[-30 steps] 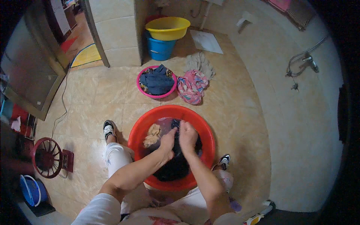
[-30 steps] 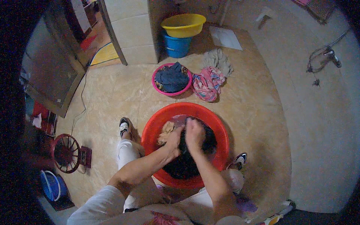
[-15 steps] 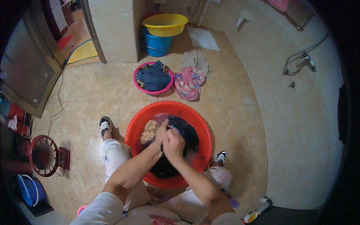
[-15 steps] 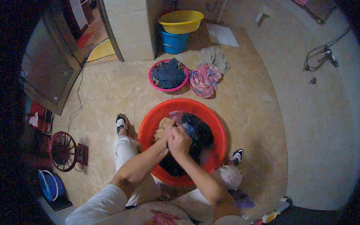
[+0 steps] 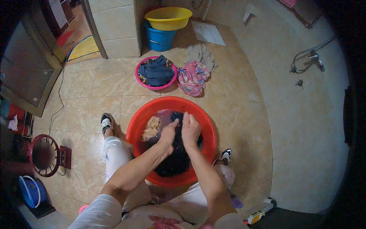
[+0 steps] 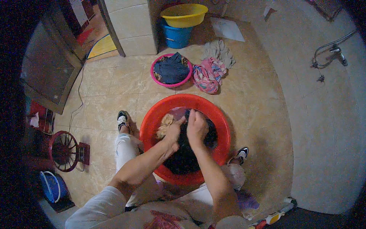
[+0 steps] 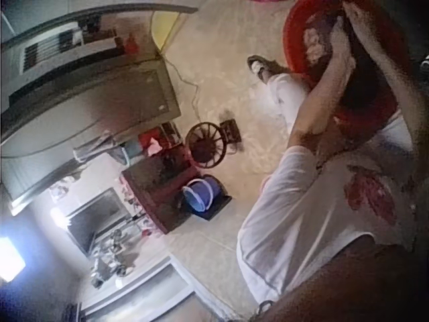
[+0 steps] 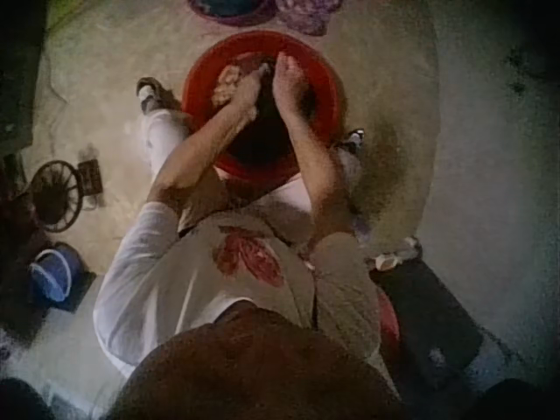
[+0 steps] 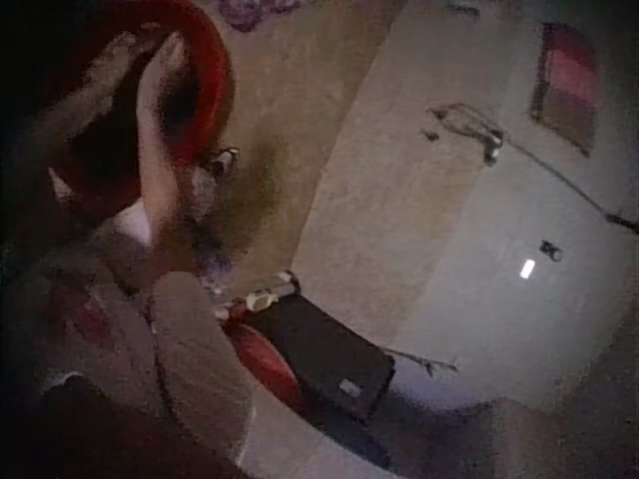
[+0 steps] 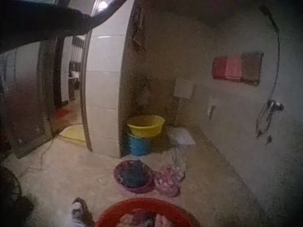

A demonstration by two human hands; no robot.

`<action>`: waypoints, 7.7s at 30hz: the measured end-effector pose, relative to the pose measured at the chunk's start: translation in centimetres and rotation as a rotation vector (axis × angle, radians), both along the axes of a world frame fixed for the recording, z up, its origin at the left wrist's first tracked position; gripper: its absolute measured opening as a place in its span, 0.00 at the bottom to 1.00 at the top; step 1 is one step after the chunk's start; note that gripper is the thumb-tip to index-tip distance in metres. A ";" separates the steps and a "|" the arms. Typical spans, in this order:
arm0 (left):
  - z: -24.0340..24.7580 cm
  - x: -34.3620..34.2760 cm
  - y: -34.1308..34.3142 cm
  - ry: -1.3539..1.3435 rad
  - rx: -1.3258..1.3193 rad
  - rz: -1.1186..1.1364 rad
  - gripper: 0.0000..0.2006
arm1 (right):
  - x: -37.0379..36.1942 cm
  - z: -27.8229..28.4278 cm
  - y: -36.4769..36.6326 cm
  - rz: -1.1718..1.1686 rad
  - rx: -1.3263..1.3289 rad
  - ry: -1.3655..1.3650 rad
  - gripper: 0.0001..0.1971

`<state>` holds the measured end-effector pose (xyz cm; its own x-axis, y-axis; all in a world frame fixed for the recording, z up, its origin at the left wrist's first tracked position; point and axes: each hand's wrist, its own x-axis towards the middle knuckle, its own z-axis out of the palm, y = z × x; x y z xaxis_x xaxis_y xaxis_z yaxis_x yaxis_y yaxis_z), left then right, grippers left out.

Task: The person sits on the floor and hand-washes clothes in a red basin filled with soapy water. They scrub and rinse a dark garment and a light-colored cloth, wringing out the water and placing the items into a pink basin nearby.

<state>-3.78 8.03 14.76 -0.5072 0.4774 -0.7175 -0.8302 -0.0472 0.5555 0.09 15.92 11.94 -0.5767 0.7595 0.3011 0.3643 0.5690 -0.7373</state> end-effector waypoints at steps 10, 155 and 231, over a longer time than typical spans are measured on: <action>2.8 -0.9 -1.9 -0.164 0.250 0.067 0.14 | 2.0 -2.1 2.8 0.045 -0.448 -0.073 0.13; 1.4 -1.2 -8.2 -0.193 0.579 -0.088 0.15 | 5.0 3.0 -2.4 0.325 -1.259 0.228 0.10; -8.7 -5.3 -8.8 -0.304 0.122 0.238 0.17 | 7.4 -4.0 -2.3 0.301 -1.179 0.074 0.26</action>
